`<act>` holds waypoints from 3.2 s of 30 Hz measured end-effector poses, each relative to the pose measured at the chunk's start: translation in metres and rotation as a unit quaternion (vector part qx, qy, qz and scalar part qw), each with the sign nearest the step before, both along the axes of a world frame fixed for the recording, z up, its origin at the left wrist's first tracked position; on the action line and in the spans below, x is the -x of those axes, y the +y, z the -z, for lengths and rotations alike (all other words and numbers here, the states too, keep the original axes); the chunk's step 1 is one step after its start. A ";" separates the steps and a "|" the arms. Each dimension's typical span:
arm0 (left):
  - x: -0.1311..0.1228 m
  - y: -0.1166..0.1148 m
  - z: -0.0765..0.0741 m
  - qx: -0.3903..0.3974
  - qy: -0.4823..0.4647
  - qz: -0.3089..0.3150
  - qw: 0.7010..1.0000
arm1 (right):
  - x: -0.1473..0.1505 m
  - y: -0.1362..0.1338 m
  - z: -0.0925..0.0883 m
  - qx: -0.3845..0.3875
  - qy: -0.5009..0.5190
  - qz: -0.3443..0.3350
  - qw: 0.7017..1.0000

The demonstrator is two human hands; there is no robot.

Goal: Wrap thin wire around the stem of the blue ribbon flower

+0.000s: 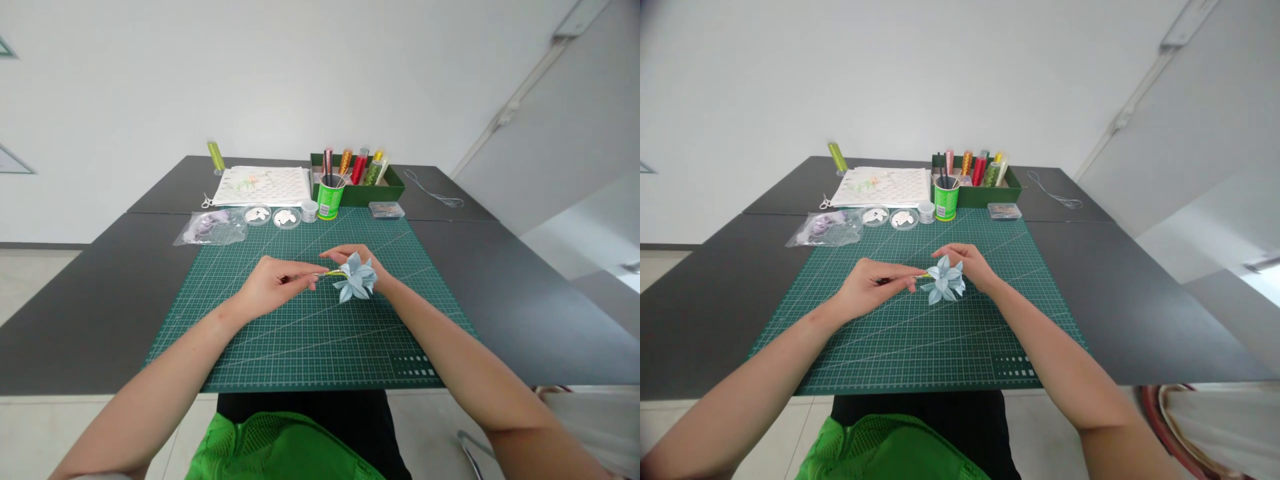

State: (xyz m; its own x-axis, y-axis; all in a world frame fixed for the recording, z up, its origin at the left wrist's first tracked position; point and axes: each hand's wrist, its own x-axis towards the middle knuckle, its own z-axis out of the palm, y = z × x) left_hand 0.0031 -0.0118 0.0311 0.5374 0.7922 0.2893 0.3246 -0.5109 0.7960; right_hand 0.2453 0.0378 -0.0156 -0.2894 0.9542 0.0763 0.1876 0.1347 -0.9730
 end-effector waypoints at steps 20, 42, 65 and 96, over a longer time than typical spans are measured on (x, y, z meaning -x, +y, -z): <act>0.005 0.029 0.028 0.042 0.058 -0.025 0.997 | -0.016 -0.005 -0.028 0.008 0.088 -0.116 0.989; 0.000 0.026 0.028 0.211 -0.047 0.095 0.972 | -0.018 -0.009 -0.014 0.155 0.214 -0.261 0.929; -0.006 0.016 0.023 0.194 -0.064 0.133 0.970 | -0.006 -0.019 -0.021 0.079 0.181 -0.378 0.904; -0.005 0.013 0.022 -0.030 -0.070 -0.084 0.994 | 0.015 -0.020 -0.009 0.093 0.309 -0.085 0.943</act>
State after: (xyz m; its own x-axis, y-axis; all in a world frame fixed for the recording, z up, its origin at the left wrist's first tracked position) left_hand 0.0084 0.0011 0.0088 0.3498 0.8466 0.4010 0.2967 -0.5062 0.8098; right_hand 0.2307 0.0175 -0.0068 -0.3951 0.9112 0.1167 -0.4310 -0.0718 -0.8995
